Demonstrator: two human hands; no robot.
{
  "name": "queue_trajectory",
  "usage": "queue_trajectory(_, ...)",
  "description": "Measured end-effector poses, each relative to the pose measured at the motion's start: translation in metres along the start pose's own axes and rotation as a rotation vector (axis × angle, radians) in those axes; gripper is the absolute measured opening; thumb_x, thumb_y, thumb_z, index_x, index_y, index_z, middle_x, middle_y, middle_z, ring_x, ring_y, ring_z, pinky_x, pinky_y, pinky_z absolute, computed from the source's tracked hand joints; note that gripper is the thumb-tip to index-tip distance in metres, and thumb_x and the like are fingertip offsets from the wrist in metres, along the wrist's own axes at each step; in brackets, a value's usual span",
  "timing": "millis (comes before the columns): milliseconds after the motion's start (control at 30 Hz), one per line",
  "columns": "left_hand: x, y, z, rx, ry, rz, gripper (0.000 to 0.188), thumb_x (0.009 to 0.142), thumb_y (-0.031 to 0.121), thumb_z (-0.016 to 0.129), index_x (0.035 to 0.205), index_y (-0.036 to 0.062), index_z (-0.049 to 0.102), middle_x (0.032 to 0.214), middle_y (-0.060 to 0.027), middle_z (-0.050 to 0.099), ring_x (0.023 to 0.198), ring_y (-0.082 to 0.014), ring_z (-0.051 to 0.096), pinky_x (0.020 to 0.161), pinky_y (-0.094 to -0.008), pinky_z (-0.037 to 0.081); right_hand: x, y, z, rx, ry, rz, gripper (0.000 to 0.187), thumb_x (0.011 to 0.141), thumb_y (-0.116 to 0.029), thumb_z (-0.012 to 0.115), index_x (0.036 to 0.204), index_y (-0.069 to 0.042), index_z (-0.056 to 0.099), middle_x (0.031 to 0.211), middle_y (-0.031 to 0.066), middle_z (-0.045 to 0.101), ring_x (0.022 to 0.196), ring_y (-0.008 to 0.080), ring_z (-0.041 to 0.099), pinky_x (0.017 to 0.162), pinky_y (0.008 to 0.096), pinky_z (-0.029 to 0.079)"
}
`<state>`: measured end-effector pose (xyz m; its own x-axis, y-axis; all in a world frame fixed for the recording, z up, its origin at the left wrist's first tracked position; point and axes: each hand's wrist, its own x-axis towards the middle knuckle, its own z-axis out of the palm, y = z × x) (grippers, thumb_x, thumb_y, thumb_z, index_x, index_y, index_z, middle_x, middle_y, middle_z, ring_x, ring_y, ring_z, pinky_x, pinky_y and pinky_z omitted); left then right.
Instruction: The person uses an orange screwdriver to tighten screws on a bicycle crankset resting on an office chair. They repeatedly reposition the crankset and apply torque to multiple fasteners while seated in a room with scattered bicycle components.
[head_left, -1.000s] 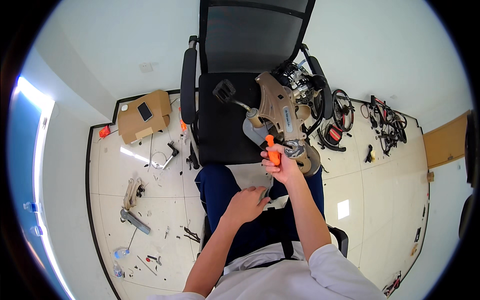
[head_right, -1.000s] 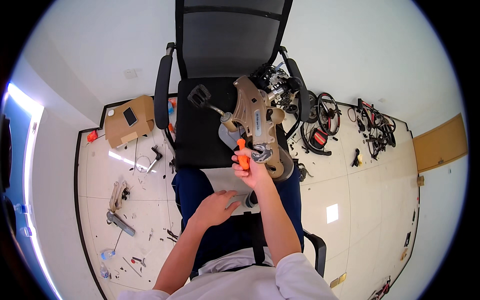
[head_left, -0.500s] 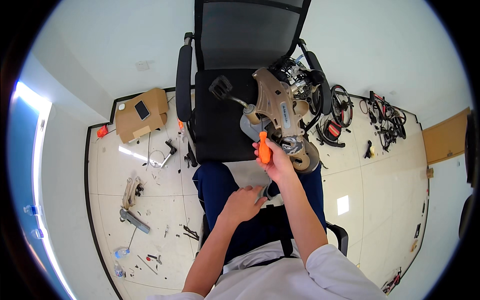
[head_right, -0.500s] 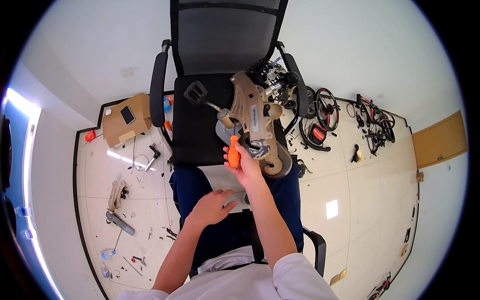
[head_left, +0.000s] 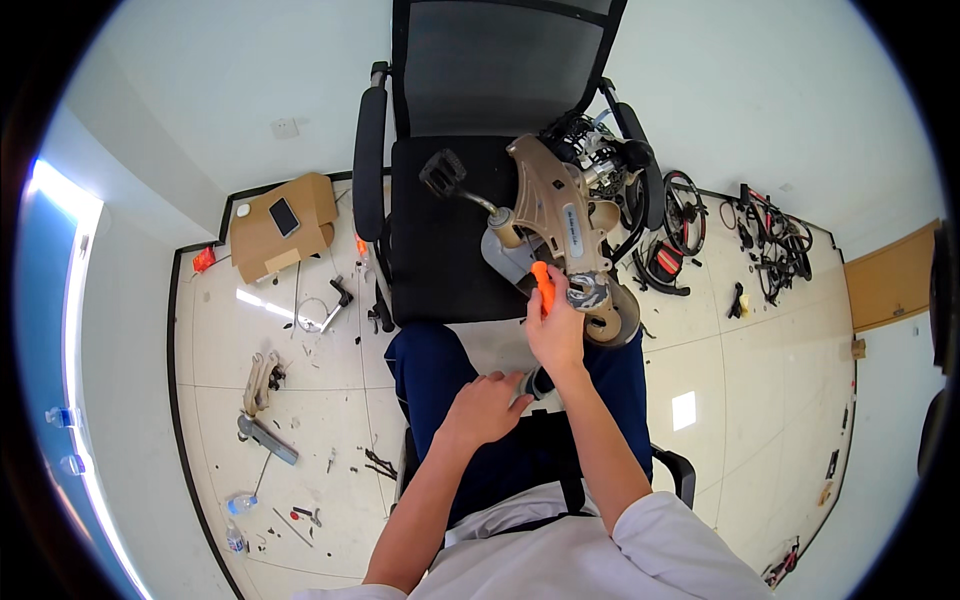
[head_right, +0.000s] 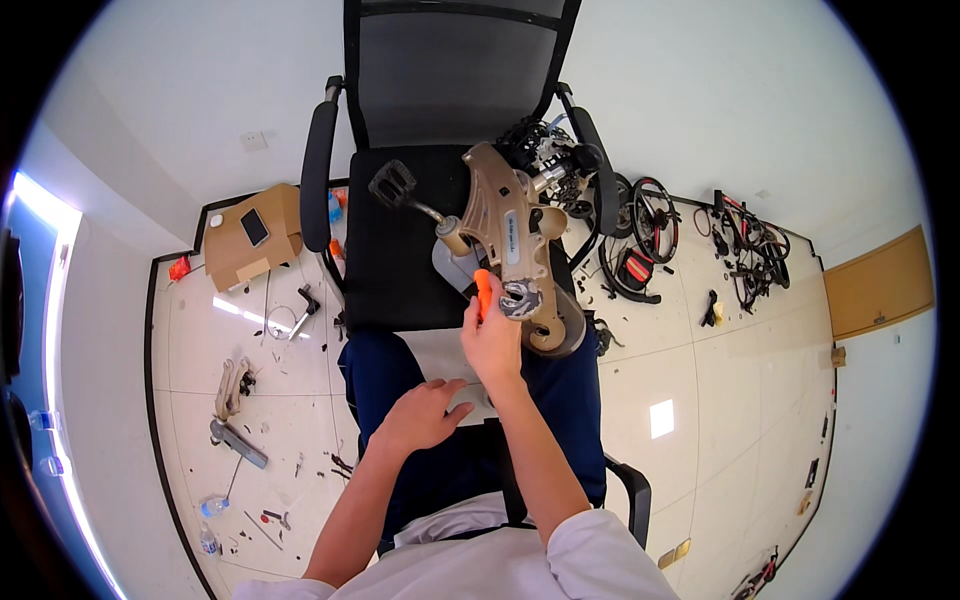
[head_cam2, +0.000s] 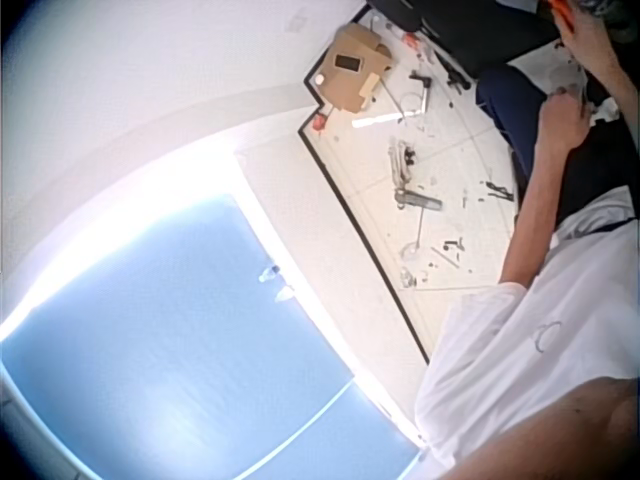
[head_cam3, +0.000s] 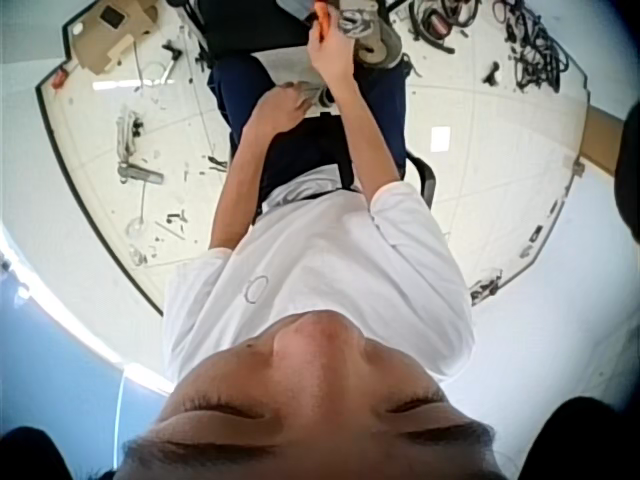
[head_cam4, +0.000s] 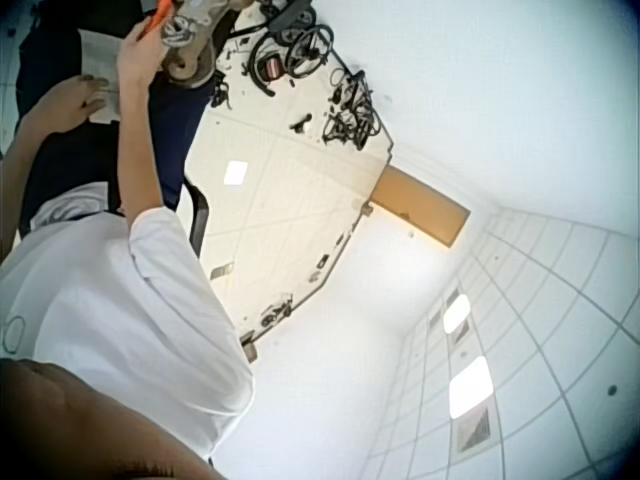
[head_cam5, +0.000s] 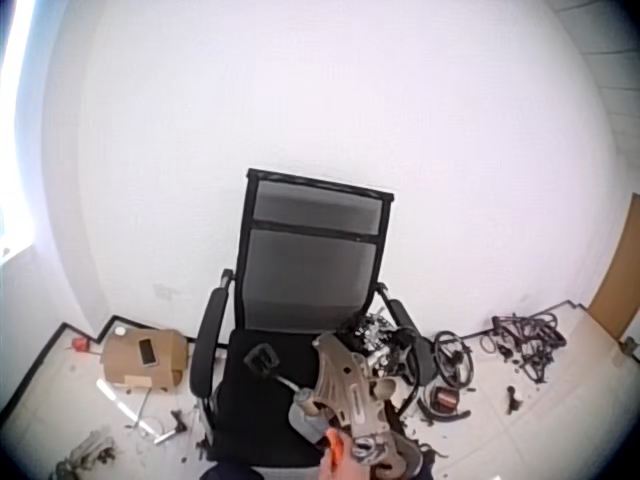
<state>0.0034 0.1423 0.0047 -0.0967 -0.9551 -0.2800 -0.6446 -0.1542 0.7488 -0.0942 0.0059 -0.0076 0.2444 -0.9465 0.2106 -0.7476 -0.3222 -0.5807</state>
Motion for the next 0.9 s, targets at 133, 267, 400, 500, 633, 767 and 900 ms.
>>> queue_trajectory(133,0.0,-0.003,0.003,0.0,0.011,0.004,0.044,0.093,0.032,0.058,0.124,0.0014,0.058,0.103,-0.0238,0.066,0.098,-0.0399,0.063,0.087,-0.0445,0.05,0.0,0.002,0.001,0.011,0.025,-0.056,0.037,0.098,-0.02,0.052,0.129,-0.001,0.046,0.075,0.0111,0.064,0.059,0.0212,0.064,0.058,0.0367,0.053)
queue_trajectory(267,-0.001,-0.003,0.005,-0.003,0.025,0.011,0.044,0.093,0.032,0.058,0.125,0.0012,0.058,0.103,-0.0241,0.066,0.098,-0.0402,0.063,0.088,-0.0448,0.05,0.009,-0.009,0.001,0.686,0.065,0.433,0.03,0.098,-0.019,0.053,0.122,-0.001,0.05,0.091,0.0145,0.065,0.052,0.0211,0.06,0.048,0.0357,0.049)
queue_trajectory(400,-0.002,0.0,0.004,-0.001,0.018,0.011,0.044,0.093,0.032,0.058,0.125,0.0015,0.058,0.103,-0.0242,0.066,0.097,-0.0401,0.063,0.088,-0.045,0.049,0.009,-0.023,-0.006,1.118,0.035,0.791,0.028,0.101,-0.026,0.051,0.12,-0.006,0.051,0.095,0.0095,0.063,0.054,0.0112,0.052,0.042,0.0259,0.041)
queue_trajectory(500,-0.002,-0.001,0.007,0.005,0.003,0.012,0.044,0.093,0.032,0.058,0.125,0.002,0.058,0.104,-0.0243,0.065,0.098,-0.0396,0.062,0.087,-0.0446,0.049,0.013,-0.014,-0.006,1.325,0.04,0.875,0.026,0.1,-0.027,0.054,0.116,-0.007,0.052,0.09,0.0082,0.062,0.05,0.0105,0.048,0.041,0.0265,0.04)
queue_trajectory(633,0.002,0.003,0.003,0.014,-0.022,0.012,0.044,0.093,0.032,0.058,0.126,0.0024,0.057,0.106,-0.024,0.065,0.1,-0.0391,0.062,0.088,-0.0434,0.049,0.014,-0.011,-0.016,1.153,-0.057,0.774,0.023,0.098,-0.027,0.059,0.107,-0.008,0.051,0.087,0.0082,0.063,0.048,0.0113,0.048,0.04,0.0259,0.039)
queue_trajectory(767,-0.001,0.002,-0.002,-0.006,0.005,0.006,0.045,0.093,0.033,0.058,0.126,0.0025,0.057,0.109,-0.0226,0.065,0.103,-0.0383,0.061,0.09,-0.0421,0.049,0.0,0.003,-0.067,0.507,-0.236,0.364,0.022,0.093,-0.017,0.06,0.105,0.001,0.061,0.094,0.0187,0.067,0.063,0.0275,0.064,0.053,0.0366,0.05)
queue_trajectory(900,0.002,0.001,0.002,0.011,-0.032,-0.009,0.045,0.093,0.034,0.058,0.126,0.0024,0.057,0.111,-0.0218,0.064,0.106,-0.0374,0.06,0.091,-0.0413,0.048,-0.005,0.015,-0.114,0.054,0.03,-0.039,0.03,0.086,-0.01,0.058,0.112,0.003,0.063,0.092,0.0274,0.064,0.084,0.0435,0.063,0.078,0.0466,0.051)
